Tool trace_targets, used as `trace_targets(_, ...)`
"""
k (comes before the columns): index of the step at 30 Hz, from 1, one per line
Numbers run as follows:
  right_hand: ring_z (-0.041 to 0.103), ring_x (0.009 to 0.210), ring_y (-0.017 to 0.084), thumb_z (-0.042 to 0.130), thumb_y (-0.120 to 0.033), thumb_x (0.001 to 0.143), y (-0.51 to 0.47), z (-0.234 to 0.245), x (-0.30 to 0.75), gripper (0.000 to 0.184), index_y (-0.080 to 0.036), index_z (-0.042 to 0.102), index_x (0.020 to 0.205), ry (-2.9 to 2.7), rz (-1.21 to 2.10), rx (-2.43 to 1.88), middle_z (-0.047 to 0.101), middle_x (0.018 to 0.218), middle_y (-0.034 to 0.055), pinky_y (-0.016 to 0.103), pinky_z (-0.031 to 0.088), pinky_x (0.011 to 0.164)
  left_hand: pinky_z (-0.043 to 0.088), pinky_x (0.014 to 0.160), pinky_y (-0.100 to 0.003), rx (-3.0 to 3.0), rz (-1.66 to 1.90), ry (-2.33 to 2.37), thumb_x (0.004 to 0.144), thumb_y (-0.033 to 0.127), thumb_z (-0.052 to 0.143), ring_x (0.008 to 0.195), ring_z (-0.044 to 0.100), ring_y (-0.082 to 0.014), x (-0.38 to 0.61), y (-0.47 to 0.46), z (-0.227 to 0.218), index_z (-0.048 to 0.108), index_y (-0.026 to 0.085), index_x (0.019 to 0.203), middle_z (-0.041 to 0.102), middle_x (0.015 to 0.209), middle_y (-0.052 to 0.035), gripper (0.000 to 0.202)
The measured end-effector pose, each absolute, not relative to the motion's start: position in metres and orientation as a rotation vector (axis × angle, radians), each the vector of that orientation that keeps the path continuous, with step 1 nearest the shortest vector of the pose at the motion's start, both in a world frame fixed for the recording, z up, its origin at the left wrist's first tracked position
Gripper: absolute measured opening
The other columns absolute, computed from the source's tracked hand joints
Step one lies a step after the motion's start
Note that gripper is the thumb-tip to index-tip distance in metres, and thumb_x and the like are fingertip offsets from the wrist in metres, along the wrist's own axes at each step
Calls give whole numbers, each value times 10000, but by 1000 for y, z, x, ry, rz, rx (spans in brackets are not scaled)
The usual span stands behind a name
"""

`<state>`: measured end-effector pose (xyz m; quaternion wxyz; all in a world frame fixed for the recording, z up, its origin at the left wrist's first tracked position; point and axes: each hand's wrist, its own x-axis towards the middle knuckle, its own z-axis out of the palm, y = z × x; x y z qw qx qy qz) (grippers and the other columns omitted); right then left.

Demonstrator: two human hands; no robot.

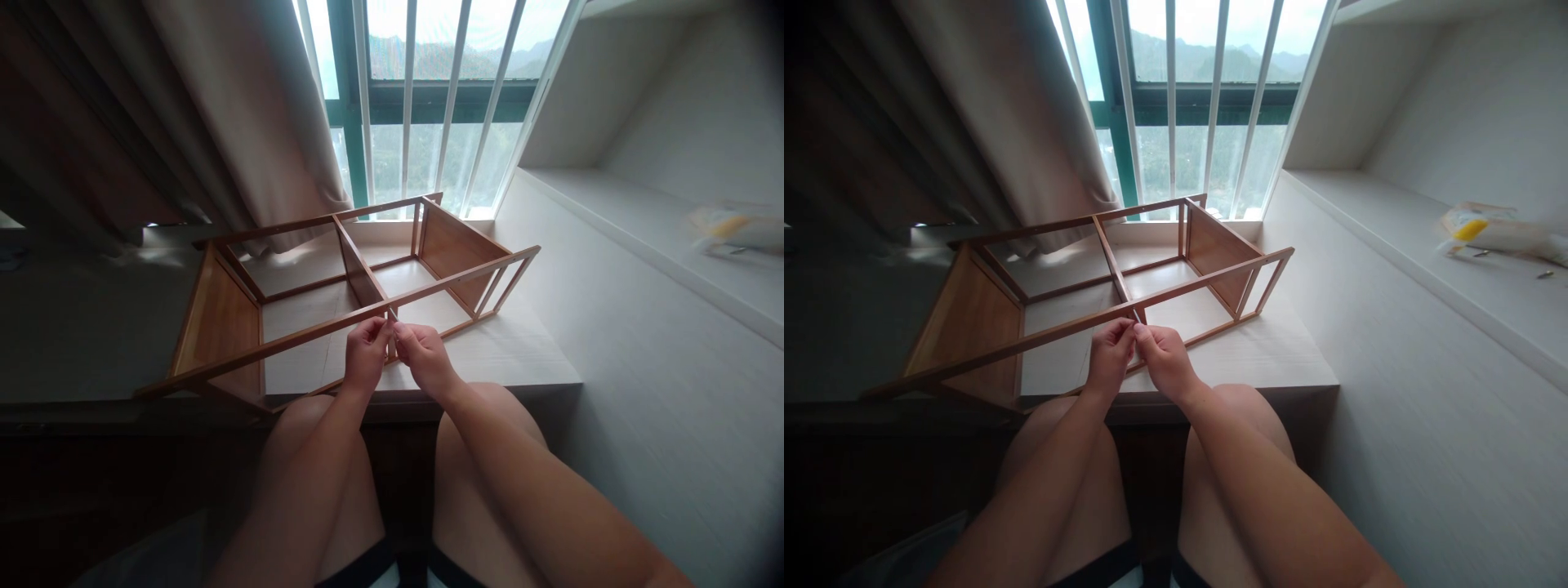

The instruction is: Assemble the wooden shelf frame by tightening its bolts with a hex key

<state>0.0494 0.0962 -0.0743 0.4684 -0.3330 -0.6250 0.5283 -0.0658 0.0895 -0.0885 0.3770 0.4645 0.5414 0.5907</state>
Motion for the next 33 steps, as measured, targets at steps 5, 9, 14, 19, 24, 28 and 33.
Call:
trace_targets(5, 353, 551, 65, 399, -390, 925, 91, -74, 52, 427, -137, 454, 585, -1834, 899, -942, 397, 551, -14, 232, 265, 576, 375, 608, -172, 1388, 1508, 1628, 739, 289, 611, 664, 476, -63, -64, 89, -93, 600, 159, 784, 580, 744, 11, 138)
trace_targets(9, 326, 548, 66, 391, -427, 919, 87, -75, 51, 452, -141, 413, 570, -1766, 1034, -928, 356, 545, -19, 228, 263, 555, 387, 600, -175, 1346, 1492, 1668, 725, 302, 630, 683, 501, -71, -66, 91, -97, 599, 167, 884, 617, 826, -1, 211)
trace_targets(14, 341, 547, 69, 390, -446, 917, 90, -77, 55, 436, -153, 422, 596, -1546, 1118, -916, 384, 557, -23, 218, 293, 549, 436, 703, -200, 1436, 1433, 1696, 756, 365, 622, 782, 572, -93, -70, 90, -98, 636, 180, 942, 663, 889, -16, 262)
trace_targets(19, 377, 543, 77, 383, -446, 916, 100, -84, 60, 420, -159, 465, 621, -1442, 1098, -994, 424, 547, -18, 213, 302, 545, 465, 782, -232, 1531, 1352, 1697, 782, 367, 602, 896, 618, -122, -74, 86, -101, 650, 208, 1003, 684, 966, -20, 276)
trace_targets(24, 379, 531, 80, 374, -466, 915, 98, -88, 59, 438, -161, 476, 618, -1460, 1102, -997, 437, 540, -16, 222, 304, 545, 489, 815, -257, 1557, 1315, 1683, 785, 371, 603, 996, 621, -151, -76, 82, -108, 614, 223, 1116, 672, 1083, -35, 363)
trace_targets(28, 386, 540, 77, 377, -456, 919, 94, -87, 59, 443, -158, 468, 604, -1530, 1081, -983, 438, 549, -19, 224, 311, 566, 498, 784, -255, 1596, 1310, 1657, 792, 352, 588, 1046, 606, -160, -75, 80, -110, 581, 238, 1145, 640, 1152, -34, 370)
trace_targets(33, 398, 547, 77, 368, -442, 923, 94, -87, 61, 445, -154, 476, 602, -1556, 1054, -996, 452, 553, -19, 223, 312, 576, 495, 825, -267, 1633, 1269, 1630, 790, 323, 581, 1066, 586, -161, -77, 80, -105, 571, 226, 1116, 625, 1136, -37, 341)
